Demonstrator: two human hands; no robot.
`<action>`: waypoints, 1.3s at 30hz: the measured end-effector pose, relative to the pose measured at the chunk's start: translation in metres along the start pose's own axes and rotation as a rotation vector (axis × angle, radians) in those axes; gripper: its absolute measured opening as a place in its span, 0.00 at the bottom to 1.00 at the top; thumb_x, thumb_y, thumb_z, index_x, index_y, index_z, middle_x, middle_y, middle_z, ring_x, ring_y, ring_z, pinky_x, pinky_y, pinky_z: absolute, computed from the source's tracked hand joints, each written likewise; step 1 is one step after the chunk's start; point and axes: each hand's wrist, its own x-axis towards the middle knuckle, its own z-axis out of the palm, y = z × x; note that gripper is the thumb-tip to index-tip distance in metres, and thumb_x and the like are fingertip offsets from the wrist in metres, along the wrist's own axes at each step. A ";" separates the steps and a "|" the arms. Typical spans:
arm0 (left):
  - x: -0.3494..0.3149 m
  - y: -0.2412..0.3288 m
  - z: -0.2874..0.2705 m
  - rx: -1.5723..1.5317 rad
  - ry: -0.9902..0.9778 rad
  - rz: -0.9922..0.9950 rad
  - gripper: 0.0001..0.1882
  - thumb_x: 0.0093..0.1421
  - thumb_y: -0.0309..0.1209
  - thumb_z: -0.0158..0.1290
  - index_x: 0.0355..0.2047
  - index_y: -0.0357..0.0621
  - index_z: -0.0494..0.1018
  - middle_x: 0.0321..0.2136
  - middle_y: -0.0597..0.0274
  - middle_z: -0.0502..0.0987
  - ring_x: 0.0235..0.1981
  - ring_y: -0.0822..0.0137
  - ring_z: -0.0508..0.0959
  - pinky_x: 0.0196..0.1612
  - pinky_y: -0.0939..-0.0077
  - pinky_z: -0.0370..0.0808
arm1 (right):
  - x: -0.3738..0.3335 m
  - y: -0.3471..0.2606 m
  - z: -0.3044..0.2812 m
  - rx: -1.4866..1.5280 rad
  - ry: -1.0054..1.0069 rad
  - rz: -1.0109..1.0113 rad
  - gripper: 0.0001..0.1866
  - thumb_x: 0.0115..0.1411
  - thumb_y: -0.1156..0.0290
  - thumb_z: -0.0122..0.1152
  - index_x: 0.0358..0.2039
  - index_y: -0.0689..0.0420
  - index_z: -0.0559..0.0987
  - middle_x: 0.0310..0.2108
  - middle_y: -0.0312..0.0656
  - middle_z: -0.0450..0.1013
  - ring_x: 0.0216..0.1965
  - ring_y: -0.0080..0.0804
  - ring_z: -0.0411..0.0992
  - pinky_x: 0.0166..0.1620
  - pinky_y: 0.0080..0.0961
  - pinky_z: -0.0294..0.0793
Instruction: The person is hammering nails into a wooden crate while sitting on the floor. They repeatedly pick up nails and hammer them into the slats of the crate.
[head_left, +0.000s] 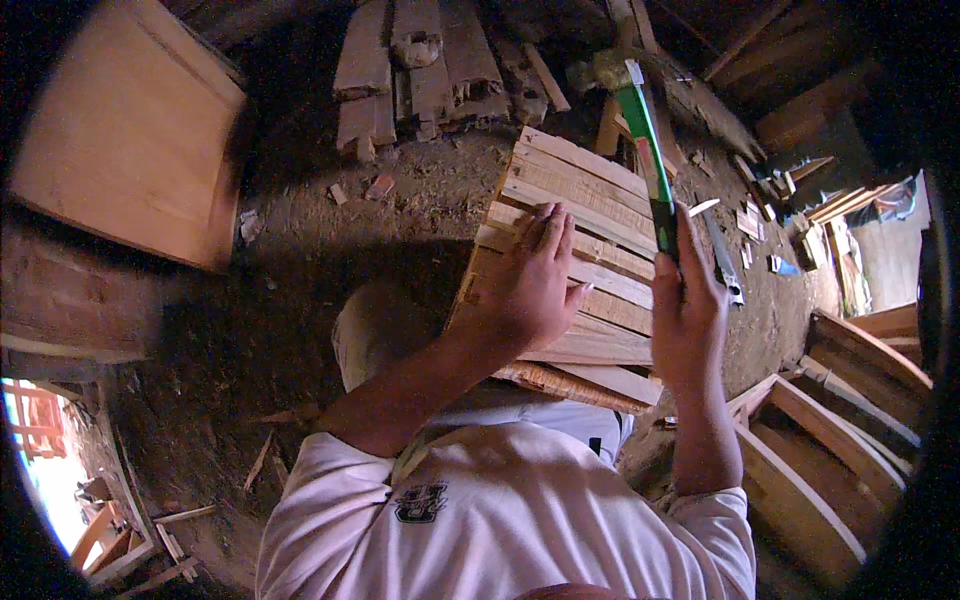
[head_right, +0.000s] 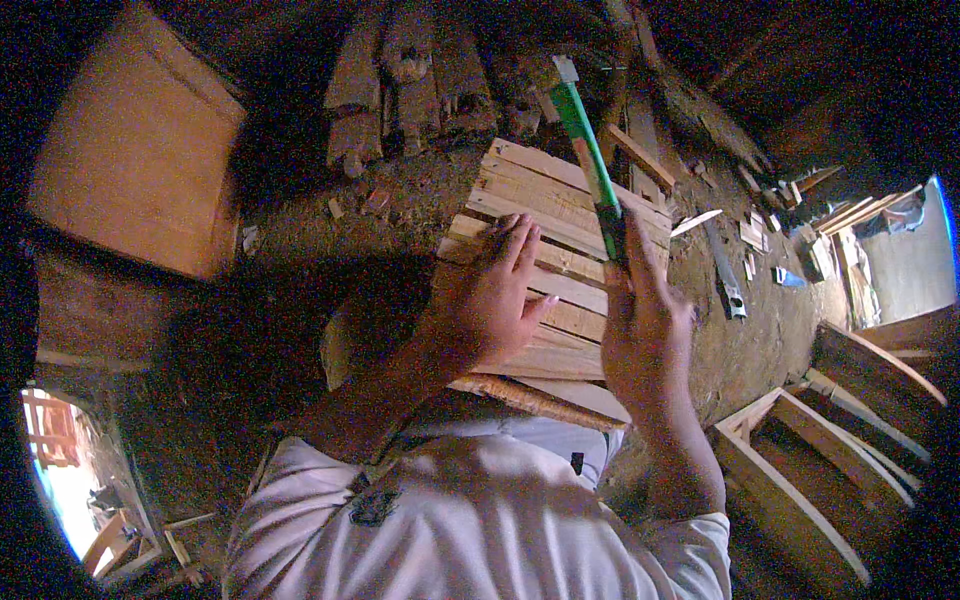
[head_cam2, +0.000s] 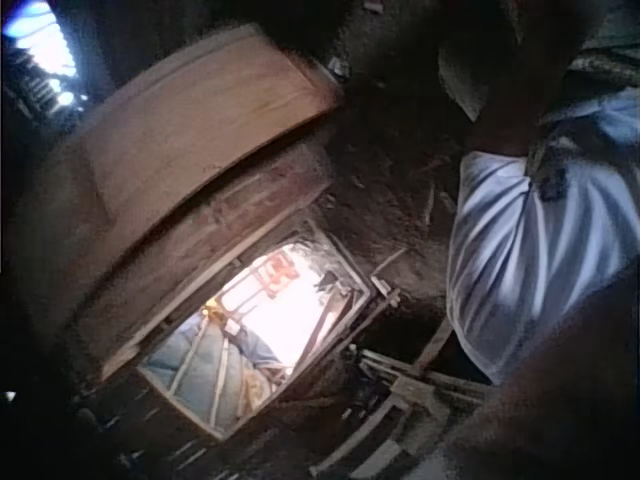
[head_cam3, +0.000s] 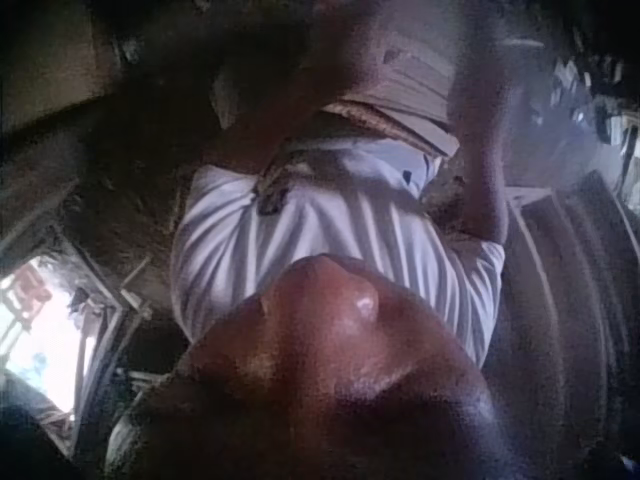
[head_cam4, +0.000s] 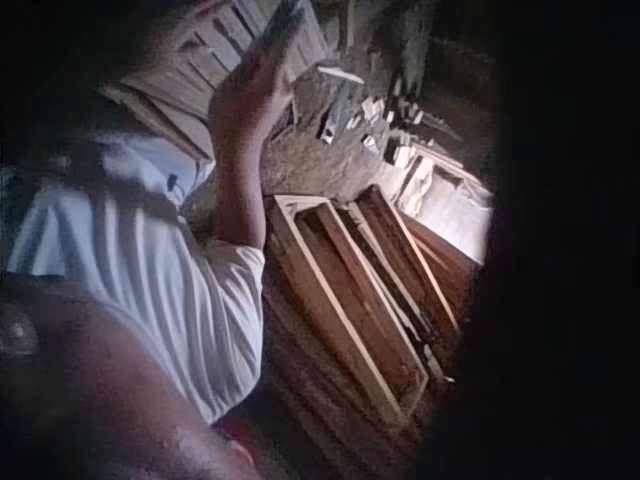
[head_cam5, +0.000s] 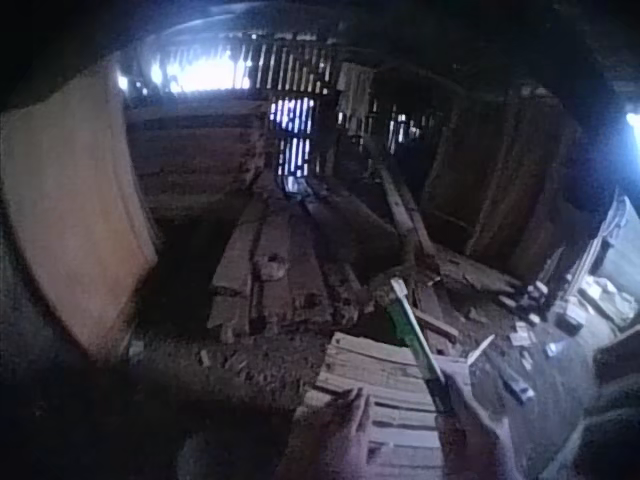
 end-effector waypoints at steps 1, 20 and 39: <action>0.002 0.002 0.001 -0.022 -0.008 0.022 0.43 0.62 0.46 0.61 0.67 0.25 0.62 0.68 0.33 0.62 0.70 0.40 0.63 0.73 0.52 0.58 | -0.005 0.002 0.002 -0.014 0.004 0.056 0.30 0.70 0.75 0.55 0.72 0.48 0.68 0.32 0.61 0.79 0.28 0.56 0.80 0.33 0.47 0.78; 0.014 0.014 -0.015 -0.013 -0.185 -0.081 0.30 0.66 0.33 0.58 0.64 0.30 0.65 0.69 0.41 0.61 0.70 0.42 0.63 0.72 0.53 0.61 | -0.189 0.275 -0.016 -0.073 0.398 0.816 0.18 0.74 0.58 0.53 0.37 0.61 0.78 0.21 0.55 0.74 0.21 0.51 0.74 0.28 0.48 0.69; 0.063 -0.015 -0.036 -0.076 -0.355 -0.197 0.16 0.58 0.17 0.62 0.48 0.36 0.79 0.49 0.56 0.77 0.55 0.61 0.77 0.62 0.69 0.73 | -0.404 0.471 0.167 -0.478 0.165 1.636 0.17 0.62 0.66 0.63 0.51 0.56 0.78 0.54 0.51 0.71 0.55 0.55 0.73 0.53 0.50 0.77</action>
